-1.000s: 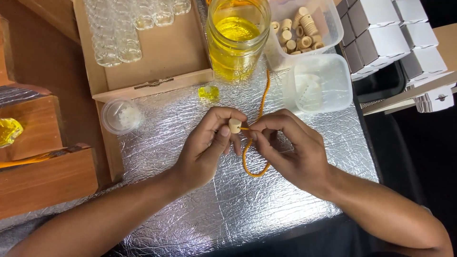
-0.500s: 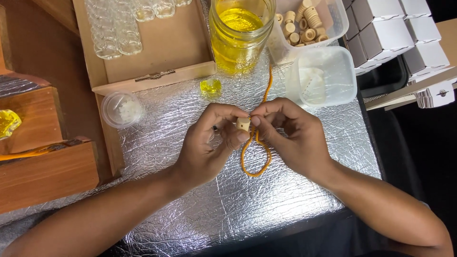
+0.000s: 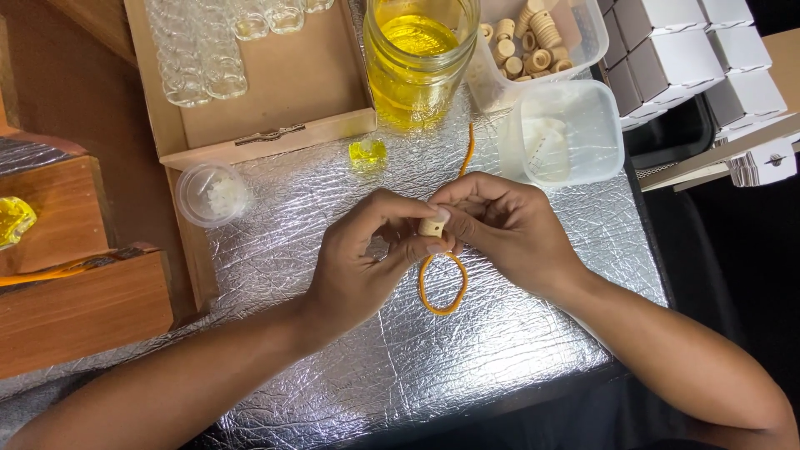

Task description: Assembling small perfume bottles by threading a cord through a wooden cap and attaching it to the bottle.

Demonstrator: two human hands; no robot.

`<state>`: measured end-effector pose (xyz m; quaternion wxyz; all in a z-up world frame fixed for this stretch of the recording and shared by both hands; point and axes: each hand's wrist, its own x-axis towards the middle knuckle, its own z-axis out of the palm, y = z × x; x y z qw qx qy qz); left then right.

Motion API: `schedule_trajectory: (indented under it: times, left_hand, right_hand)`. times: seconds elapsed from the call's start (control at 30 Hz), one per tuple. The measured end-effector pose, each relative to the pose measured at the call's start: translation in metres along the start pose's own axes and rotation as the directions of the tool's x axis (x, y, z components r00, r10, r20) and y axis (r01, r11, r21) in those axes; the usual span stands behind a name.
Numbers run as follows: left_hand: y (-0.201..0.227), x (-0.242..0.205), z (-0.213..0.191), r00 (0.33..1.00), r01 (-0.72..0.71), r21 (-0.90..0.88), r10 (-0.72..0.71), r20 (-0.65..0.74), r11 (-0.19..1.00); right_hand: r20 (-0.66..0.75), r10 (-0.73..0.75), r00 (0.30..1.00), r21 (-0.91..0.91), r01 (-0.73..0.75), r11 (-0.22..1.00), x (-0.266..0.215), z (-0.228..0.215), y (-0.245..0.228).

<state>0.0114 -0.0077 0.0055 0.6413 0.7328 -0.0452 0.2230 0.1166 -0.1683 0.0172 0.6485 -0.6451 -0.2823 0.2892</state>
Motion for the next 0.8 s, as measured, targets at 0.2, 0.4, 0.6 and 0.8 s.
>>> schedule_trajectory:
  times: [0.2,0.4,0.6,0.8]
  left_hand:
    - [-0.005,-0.001,0.002,0.999,0.010,-0.023,-0.010,-0.032,1.000]
    - [-0.007,-0.003,-0.001,1.000,0.014,-0.004,-0.014,-0.020,1.000]
    - [-0.006,-0.002,-0.002,1.000,-0.020,0.024,0.020,-0.016,1.000]
    - [-0.006,-0.002,-0.003,1.000,-0.011,0.034,0.010,0.007,0.999]
  right_hand:
    - [0.014,0.027,1.000,-0.019,-0.026,0.999,0.002,-0.002,-0.001]
    - [0.040,0.054,0.998,-0.014,-0.054,0.998,0.001,0.000,0.000]
    - [0.034,0.060,0.998,-0.010,-0.060,0.998,0.001,0.000,-0.001]
    - [0.019,0.058,0.998,-0.012,-0.058,0.998,0.002,-0.002,0.004]
